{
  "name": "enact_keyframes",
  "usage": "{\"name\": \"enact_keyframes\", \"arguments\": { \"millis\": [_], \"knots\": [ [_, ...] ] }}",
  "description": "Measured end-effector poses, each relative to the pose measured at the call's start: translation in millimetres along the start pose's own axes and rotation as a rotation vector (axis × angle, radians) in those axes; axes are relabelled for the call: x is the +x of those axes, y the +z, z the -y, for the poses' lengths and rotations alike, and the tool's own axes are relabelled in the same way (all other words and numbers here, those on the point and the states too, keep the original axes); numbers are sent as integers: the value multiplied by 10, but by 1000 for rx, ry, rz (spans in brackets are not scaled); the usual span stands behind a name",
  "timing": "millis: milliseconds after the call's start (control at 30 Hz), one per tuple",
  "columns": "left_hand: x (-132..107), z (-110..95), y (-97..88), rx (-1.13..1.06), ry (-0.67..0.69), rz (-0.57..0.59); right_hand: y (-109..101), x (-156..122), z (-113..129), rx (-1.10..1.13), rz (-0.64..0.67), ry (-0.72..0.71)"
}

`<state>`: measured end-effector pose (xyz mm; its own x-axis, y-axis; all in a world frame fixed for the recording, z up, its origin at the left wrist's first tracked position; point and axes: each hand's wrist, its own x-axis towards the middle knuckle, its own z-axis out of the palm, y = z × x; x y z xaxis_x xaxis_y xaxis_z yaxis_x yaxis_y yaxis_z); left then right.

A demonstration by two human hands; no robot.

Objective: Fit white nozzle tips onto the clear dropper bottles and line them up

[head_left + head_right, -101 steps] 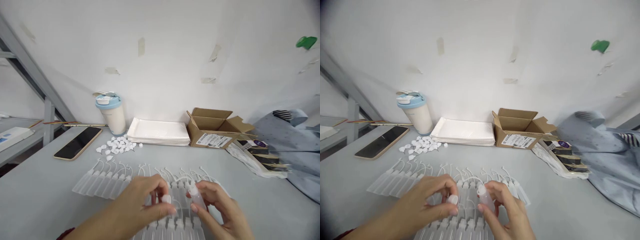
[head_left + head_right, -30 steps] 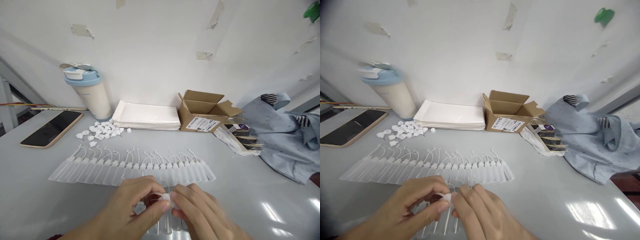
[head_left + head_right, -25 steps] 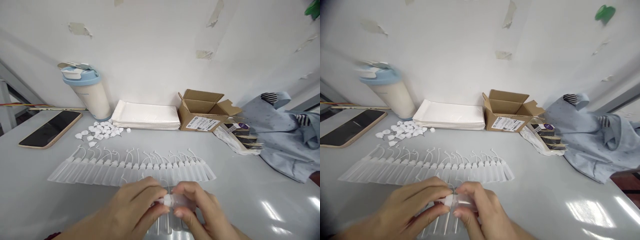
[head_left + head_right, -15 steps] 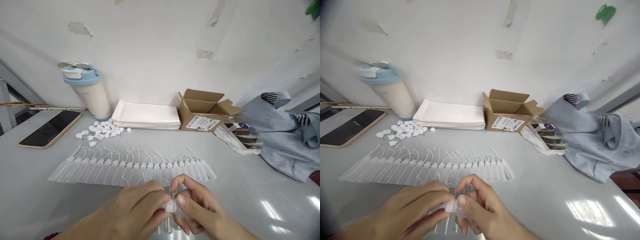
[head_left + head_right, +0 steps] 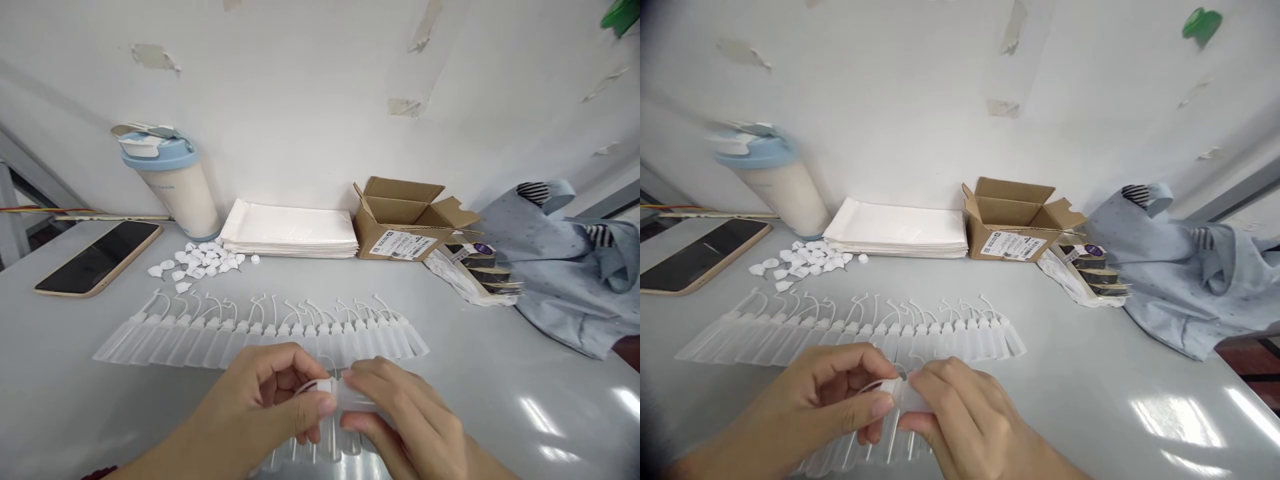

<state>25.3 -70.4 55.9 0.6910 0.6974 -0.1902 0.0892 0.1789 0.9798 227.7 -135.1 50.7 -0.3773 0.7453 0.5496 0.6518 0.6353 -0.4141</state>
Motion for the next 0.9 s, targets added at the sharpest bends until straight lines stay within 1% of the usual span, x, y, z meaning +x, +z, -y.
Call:
{"name": "enact_keyframes", "arguments": {
  "millis": [33,67,133,200,267,300,333,367,500,533,600,667,733,833,900],
  "knots": [
    [-6,13,-3,51,35,1,-5,4,3,11,-9,4],
    [-13,32,-4,149,107,-4,-10,17,10,70,-1,48],
    [-30,84,1,399,324,-55,-16,62,26,253,63,220],
    [-44,133,6,588,511,-105,-16,115,36,435,170,433],
    [-46,148,8,638,582,-130,-9,148,37,549,252,578],
    [-41,137,7,633,578,-134,-4,152,37,557,258,598],
    [-33,114,3,623,557,-135,2,147,35,532,238,570],
    [-23,83,-1,611,532,-139,7,134,32,474,199,513],
    [-8,-36,-27,619,440,-111,20,53,0,180,40,158],
    [-18,-48,-33,643,436,-105,18,38,-11,107,17,81],
    [-53,-50,-43,725,444,-83,10,24,-24,-29,3,-22],
    [-95,-34,-45,818,473,-35,0,26,-20,-95,51,-37],
    [-129,-13,-36,886,518,3,-3,36,0,-55,108,7],
    [-147,14,-4,980,601,-65,-6,50,39,117,137,107],
    [-147,33,18,1099,677,-98,-24,55,59,190,158,195]
  ]
}}
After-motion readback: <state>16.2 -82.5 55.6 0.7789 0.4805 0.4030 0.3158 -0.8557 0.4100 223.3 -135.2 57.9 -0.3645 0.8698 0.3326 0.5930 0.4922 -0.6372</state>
